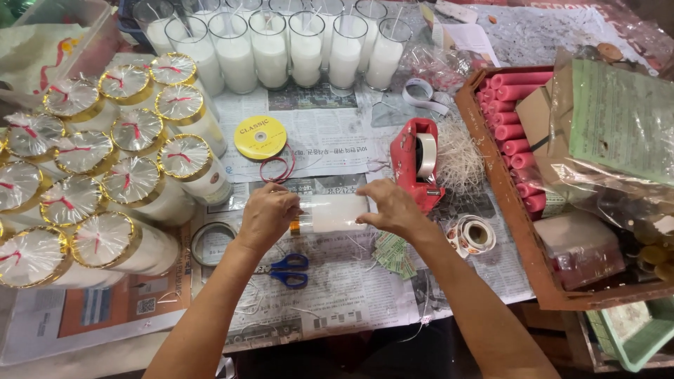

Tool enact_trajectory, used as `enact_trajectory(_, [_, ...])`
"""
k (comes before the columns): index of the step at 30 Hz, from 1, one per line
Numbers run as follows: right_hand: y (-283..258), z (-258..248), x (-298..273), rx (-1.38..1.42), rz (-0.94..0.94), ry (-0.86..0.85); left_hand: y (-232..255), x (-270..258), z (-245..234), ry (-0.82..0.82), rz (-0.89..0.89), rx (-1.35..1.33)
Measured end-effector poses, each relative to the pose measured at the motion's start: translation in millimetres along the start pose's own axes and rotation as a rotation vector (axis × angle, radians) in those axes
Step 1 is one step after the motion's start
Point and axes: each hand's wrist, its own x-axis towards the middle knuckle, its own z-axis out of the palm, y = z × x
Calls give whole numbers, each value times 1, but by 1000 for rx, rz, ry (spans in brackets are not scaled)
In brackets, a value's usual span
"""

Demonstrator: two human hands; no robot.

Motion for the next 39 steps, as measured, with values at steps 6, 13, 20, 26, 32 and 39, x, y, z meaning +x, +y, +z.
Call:
enact_trajectory(6, [5,10,-9,95,100,36,7,5,-14,-75,-34,-33])
enact_trajectory(13, [13,35,-14,105,53,285,-5,-2,8,61,46,-5])
enact_trajectory(20, [11,39,-16,106,-35,392,-5,-14,22,265,125,21])
enact_trajectory(26, [9,19,-9,65,-70,215,-4,-15,22,173,74,-44])
enact_trajectory(32, [-7,-10,1,172,-40,1,7,-10,-14,-98,-86,-239])
enact_trajectory(39, [-11,-20,6,244,11,-48,3,0,-22,-203,-122,-373])
